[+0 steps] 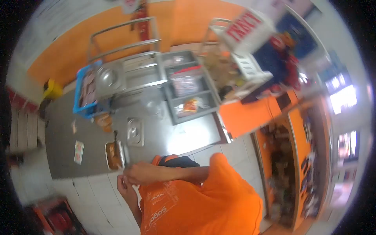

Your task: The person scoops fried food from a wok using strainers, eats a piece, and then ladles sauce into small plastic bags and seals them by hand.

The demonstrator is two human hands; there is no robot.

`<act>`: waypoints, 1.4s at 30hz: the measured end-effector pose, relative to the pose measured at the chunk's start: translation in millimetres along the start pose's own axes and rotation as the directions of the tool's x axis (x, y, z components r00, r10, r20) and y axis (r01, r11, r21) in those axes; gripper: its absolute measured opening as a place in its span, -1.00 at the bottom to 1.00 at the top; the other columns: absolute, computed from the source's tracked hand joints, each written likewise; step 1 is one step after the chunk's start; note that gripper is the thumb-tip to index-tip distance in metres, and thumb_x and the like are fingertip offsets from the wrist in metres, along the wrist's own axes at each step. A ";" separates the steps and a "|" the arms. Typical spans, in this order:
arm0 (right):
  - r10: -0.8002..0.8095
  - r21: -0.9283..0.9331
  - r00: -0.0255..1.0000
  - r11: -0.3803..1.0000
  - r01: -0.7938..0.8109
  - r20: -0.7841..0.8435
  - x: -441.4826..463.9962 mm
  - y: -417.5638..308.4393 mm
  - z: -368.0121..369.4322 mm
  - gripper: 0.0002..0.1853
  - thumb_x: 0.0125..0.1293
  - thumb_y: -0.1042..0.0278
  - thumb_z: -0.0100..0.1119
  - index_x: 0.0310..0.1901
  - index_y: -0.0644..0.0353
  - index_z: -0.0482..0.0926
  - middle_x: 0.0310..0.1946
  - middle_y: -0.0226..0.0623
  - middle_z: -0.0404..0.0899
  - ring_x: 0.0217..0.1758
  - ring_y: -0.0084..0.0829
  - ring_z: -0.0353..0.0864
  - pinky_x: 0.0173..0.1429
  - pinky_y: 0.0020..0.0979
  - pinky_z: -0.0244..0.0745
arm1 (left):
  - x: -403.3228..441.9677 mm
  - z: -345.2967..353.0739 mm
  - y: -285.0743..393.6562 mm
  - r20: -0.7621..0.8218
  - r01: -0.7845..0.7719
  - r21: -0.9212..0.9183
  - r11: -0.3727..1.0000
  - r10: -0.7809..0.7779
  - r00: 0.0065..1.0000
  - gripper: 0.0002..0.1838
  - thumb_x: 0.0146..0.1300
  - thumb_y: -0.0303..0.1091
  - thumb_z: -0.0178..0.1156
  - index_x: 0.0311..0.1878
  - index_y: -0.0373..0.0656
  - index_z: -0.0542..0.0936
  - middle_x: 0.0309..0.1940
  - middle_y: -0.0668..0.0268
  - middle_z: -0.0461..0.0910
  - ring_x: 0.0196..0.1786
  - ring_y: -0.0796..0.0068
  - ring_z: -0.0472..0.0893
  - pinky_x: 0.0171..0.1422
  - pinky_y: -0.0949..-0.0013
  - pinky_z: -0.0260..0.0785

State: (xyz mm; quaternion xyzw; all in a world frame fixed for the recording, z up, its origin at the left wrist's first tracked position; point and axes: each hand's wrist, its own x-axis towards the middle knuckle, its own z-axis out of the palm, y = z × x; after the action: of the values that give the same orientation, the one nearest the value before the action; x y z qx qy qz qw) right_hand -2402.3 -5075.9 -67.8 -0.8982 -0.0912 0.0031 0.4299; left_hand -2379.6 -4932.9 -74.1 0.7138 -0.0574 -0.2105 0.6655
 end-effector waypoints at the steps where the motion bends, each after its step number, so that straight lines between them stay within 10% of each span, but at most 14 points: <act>1: -0.026 -0.092 0.999 0.995 0.028 0.022 0.4 3.3 3.9 -0.82 0.06 0.27 0.15 -0.40 0.21 0.51 -0.53 -0.18 0.56 -0.43 -0.17 0.59 -0.39 -0.26 0.44 | 1.6 -2.1 6.3 0.074 0.036 0.026 0.999 -0.037 0.997 -0.79 0.40 -0.34 -0.07 -0.33 -0.23 0.45 -0.59 0.47 0.37 -0.53 0.73 0.34 -0.50 0.62 0.15; 4: -0.050 -0.269 0.998 0.961 0.060 0.042 -11.8 10.0 4.1 -0.82 0.01 0.26 0.16 -0.49 0.19 0.50 -0.62 -0.21 0.54 -0.52 -0.19 0.58 -0.45 -0.26 0.41 | 21.0 -22.5 24.1 0.447 0.133 0.241 0.961 -0.232 0.864 -0.73 0.37 -0.32 -0.09 -0.44 -0.21 0.43 -0.68 0.51 0.32 -0.62 0.73 0.29 -0.57 0.59 0.06; 10: -0.163 -0.354 0.964 0.932 0.080 -0.210 -33.1 6.9 -20.4 -0.84 -0.03 0.26 0.17 -0.58 0.15 0.50 -0.72 -0.27 0.49 -0.66 -0.22 0.51 -0.55 -0.25 0.34 | 43.0 -6.6 17.3 0.539 -0.079 0.336 0.939 -0.123 0.833 -0.79 0.20 -0.45 -0.04 -0.57 -0.18 0.33 -0.72 0.52 0.25 -0.66 0.74 0.23 -0.63 0.56 0.01; 16: -0.027 -0.260 0.877 0.959 -0.113 -0.480 -79.1 9.6 -39.4 -0.84 -0.01 0.30 0.16 -0.46 0.20 0.47 -0.69 -0.25 0.46 -0.63 -0.19 0.46 -0.57 -0.23 0.27 | 57.7 38.6 48.3 0.786 -0.721 0.579 0.380 -0.028 0.617 -0.60 0.29 -0.13 -0.05 -0.13 -0.32 0.53 -0.12 -0.12 0.48 -0.06 0.08 0.43 0.11 0.11 0.19; 17: 0.006 -0.188 0.859 0.975 -0.119 -0.512 -85.7 7.9 -40.7 -0.83 0.00 0.30 0.16 -0.44 0.20 0.46 -0.69 -0.25 0.45 -0.63 -0.17 0.45 -0.56 -0.22 0.27 | 67.0 43.6 41.3 0.847 -0.787 0.429 0.443 0.106 0.522 -0.64 0.27 -0.19 -0.07 -0.22 -0.37 0.51 -0.25 -0.09 0.51 -0.19 0.03 0.45 -0.03 0.13 0.25; 20: 0.122 -0.027 0.817 0.986 -0.165 -0.564 -99.6 5.1 -38.5 -0.82 0.04 0.30 0.14 -0.40 0.22 0.45 -0.69 -0.24 0.43 -0.62 -0.11 0.44 -0.54 -0.20 0.27 | 74.3 62.8 46.7 0.836 -0.664 0.489 0.566 -0.087 0.541 -0.65 0.26 -0.23 -0.08 -0.23 -0.38 0.51 -0.32 -0.08 0.53 -0.25 -0.03 0.47 -0.10 0.13 0.27; 24: 0.245 0.028 0.744 0.956 -0.291 -0.622 -105.0 11.7 -32.5 -0.81 0.09 0.31 0.12 -0.35 0.24 0.43 -0.61 -0.17 0.43 -0.56 -0.07 0.45 -0.50 -0.17 0.29 | 67.1 81.6 64.9 0.872 -0.810 0.355 0.467 0.147 0.467 -0.69 0.22 -0.29 -0.03 -0.21 -0.39 0.54 -0.38 -0.05 0.54 -0.33 0.14 0.49 -0.17 0.17 0.31; 30: 0.345 0.227 0.521 0.934 -0.278 -0.781 -100.4 10.2 -41.3 -0.79 0.17 0.39 0.05 -0.18 0.24 0.36 -0.31 -0.07 0.39 -0.30 0.01 0.47 -0.28 -0.13 0.37 | 55.3 107.6 72.3 0.741 -0.538 0.511 0.670 -0.025 0.672 -0.63 0.22 -0.16 0.17 -0.08 -0.30 0.58 -0.19 -0.11 0.58 -0.17 0.08 0.57 -0.02 0.10 0.34; 33: 0.415 0.392 0.468 0.908 -0.150 -0.781 -95.0 11.8 -42.5 -0.85 0.15 0.49 0.06 -0.24 0.26 0.37 -0.25 -0.11 0.31 -0.25 -0.06 0.44 -0.21 -0.17 0.37 | 64.7 113.7 19.2 0.744 -0.289 0.152 0.945 0.083 0.663 -0.77 0.26 -0.47 0.00 -0.52 -0.17 0.26 -0.70 0.41 0.31 -0.67 0.64 0.31 -0.60 0.51 0.16; 36: 0.325 0.319 0.378 0.944 -0.080 -0.867 -94.1 13.8 -40.7 -0.90 0.09 0.57 0.08 -0.33 0.29 0.40 -0.26 -0.15 0.29 -0.25 -0.14 0.41 -0.19 -0.21 0.37 | 59.1 124.2 37.4 0.636 -0.150 0.288 0.946 -0.072 0.768 -0.77 0.11 -0.55 0.10 -0.53 -0.20 0.24 -0.70 0.37 0.33 -0.62 0.57 0.38 -0.52 0.43 0.24; 39: 0.232 0.164 0.340 0.962 -0.217 -0.911 -101.4 16.3 -35.8 -0.91 0.04 0.59 0.08 -0.37 0.32 0.42 -0.26 -0.16 0.29 -0.23 -0.18 0.42 -0.19 -0.24 0.39 | 45.5 135.6 61.7 0.643 -0.592 0.493 0.638 0.192 0.742 -0.80 -0.01 -0.57 0.13 -0.53 -0.23 0.28 -0.67 0.32 0.35 -0.58 0.51 0.42 -0.46 0.36 0.28; 42: 0.199 0.063 0.372 0.936 -0.346 -0.907 -110.3 20.0 -33.8 -0.82 0.04 0.63 0.04 -0.26 0.37 0.42 -0.17 -0.13 0.30 -0.14 -0.15 0.44 -0.11 -0.30 0.41 | 35.2 147.6 62.8 0.723 -0.783 0.309 0.540 0.401 0.562 -0.87 -0.10 -0.60 0.14 -0.52 -0.29 0.35 -0.58 0.24 0.37 -0.55 0.43 0.44 -0.50 0.38 0.30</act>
State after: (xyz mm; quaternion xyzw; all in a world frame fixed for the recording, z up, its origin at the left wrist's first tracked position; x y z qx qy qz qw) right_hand -2504.7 -5132.7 -70.0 -0.7877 0.3031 -0.4136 0.3414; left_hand -2391.0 -5089.1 -24.6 0.7165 -0.5701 -0.1309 0.3801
